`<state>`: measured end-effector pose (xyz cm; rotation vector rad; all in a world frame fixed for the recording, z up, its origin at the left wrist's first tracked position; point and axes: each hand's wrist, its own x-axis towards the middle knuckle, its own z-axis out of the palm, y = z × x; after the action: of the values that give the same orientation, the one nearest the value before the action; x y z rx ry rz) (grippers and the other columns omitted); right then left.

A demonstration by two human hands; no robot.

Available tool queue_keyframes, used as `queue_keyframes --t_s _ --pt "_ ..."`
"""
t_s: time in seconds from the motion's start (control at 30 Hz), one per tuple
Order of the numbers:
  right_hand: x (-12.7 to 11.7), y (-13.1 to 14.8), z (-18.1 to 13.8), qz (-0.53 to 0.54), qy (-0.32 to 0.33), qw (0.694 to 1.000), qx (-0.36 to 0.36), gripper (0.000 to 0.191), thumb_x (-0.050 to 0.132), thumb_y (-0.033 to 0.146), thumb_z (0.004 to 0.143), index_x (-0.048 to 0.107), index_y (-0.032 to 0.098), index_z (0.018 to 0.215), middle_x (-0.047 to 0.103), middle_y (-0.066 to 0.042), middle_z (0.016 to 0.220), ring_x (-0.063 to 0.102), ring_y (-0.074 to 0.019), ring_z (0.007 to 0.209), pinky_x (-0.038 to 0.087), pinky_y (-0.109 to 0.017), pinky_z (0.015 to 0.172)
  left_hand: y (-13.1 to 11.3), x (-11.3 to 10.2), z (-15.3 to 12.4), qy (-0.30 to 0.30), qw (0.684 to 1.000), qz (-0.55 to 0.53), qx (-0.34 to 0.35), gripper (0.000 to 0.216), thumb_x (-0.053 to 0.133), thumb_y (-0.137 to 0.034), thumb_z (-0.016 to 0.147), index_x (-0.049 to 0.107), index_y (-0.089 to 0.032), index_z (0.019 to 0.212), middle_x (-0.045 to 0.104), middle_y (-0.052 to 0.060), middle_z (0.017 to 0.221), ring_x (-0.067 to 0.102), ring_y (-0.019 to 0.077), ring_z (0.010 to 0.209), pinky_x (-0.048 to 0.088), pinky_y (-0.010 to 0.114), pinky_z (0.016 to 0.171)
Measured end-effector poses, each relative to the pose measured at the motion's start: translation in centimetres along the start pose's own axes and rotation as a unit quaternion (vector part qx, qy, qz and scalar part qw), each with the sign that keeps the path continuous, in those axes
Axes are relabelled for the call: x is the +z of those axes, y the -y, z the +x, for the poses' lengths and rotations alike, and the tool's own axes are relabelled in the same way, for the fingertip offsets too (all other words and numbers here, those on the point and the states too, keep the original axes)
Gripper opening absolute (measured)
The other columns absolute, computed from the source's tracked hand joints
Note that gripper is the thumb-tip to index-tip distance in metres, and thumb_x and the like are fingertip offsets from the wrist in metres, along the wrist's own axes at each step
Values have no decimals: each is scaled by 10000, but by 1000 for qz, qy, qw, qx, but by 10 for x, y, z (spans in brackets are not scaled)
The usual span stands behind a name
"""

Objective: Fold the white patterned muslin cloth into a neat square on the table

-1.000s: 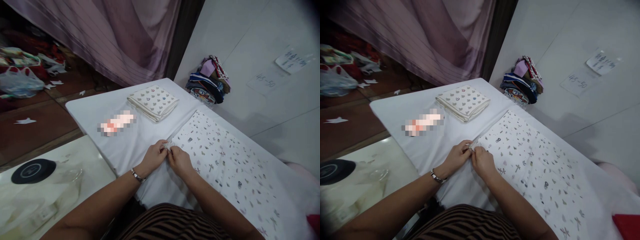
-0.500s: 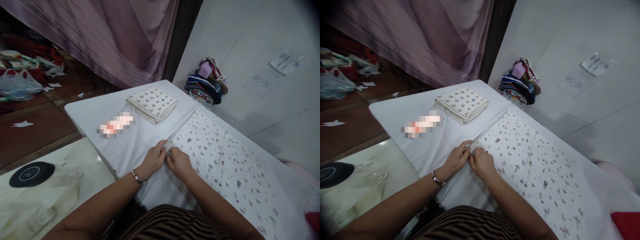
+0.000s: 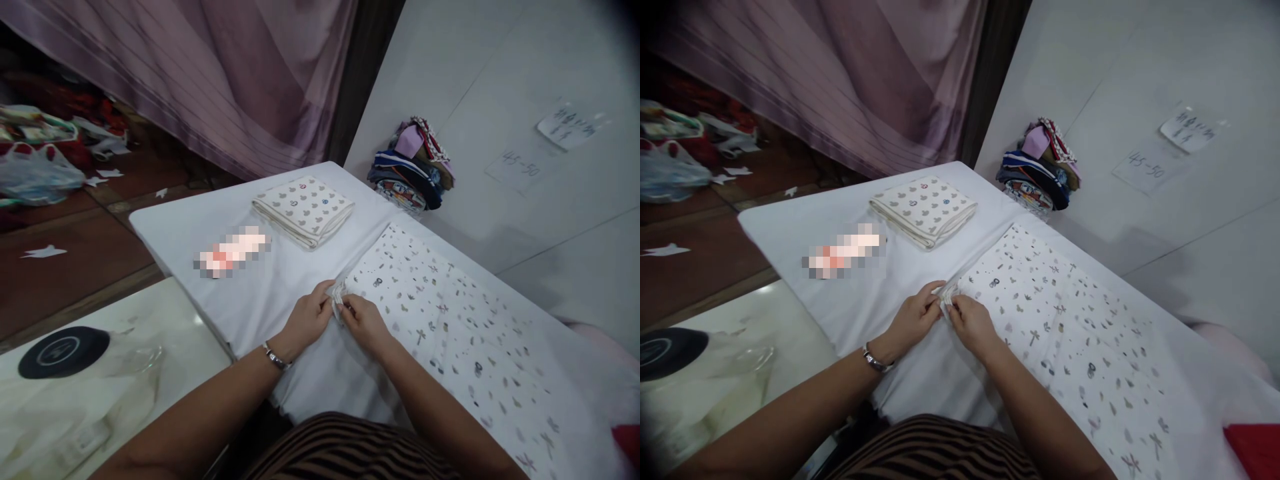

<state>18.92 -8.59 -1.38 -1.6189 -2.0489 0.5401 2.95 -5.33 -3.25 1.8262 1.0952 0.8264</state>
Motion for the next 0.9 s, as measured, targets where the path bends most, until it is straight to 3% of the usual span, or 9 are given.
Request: queue_keyframes --t_s 0.2,0.43,0.57,0.77,0.9 --pt "-2 5 2 -8 -32 999 29 181 432 292 899 559 185 829 604 -10 711 535 -132 636 364 -232 596 -3 1 -2 0 1000 28 11 405 387 -218 855 410 -166 1256 550 -46 604 498 127 551 350 240 576" --pt "4 16 2 -141 -1 989 43 189 418 277 907 544 186 800 616 -32 768 552 -148 676 326 -244 592 -4 4 -6 -5 998 56 -5 445 362 -214 862 370 -155 1303 585 -21 662 527 146 584 365 260 599" --pt "6 18 0 -161 3 986 35 182 405 252 908 533 182 798 613 -38 780 545 -149 671 318 -251 588 -6 3 -7 -7 999 45 -6 443 349 -256 880 353 -176 1316 593 -22 682 536 146 601 371 262 616" --pt "10 15 -3 -41 -16 999 28 109 443 146 826 547 179 836 602 -29 809 527 -149 703 364 -253 628 -10 -1 -5 -7 999 12 -42 495 441 -385 853 364 -186 1300 550 -46 619 513 143 557 358 250 566" --pt "10 8 -3 91 -17 996 15 276 442 24 703 591 190 867 585 -2 791 514 -132 715 406 -242 671 -9 -1 -1 -4 998 11 -62 491 460 -341 833 378 -173 1287 595 -24 670 554 157 626 378 259 601"
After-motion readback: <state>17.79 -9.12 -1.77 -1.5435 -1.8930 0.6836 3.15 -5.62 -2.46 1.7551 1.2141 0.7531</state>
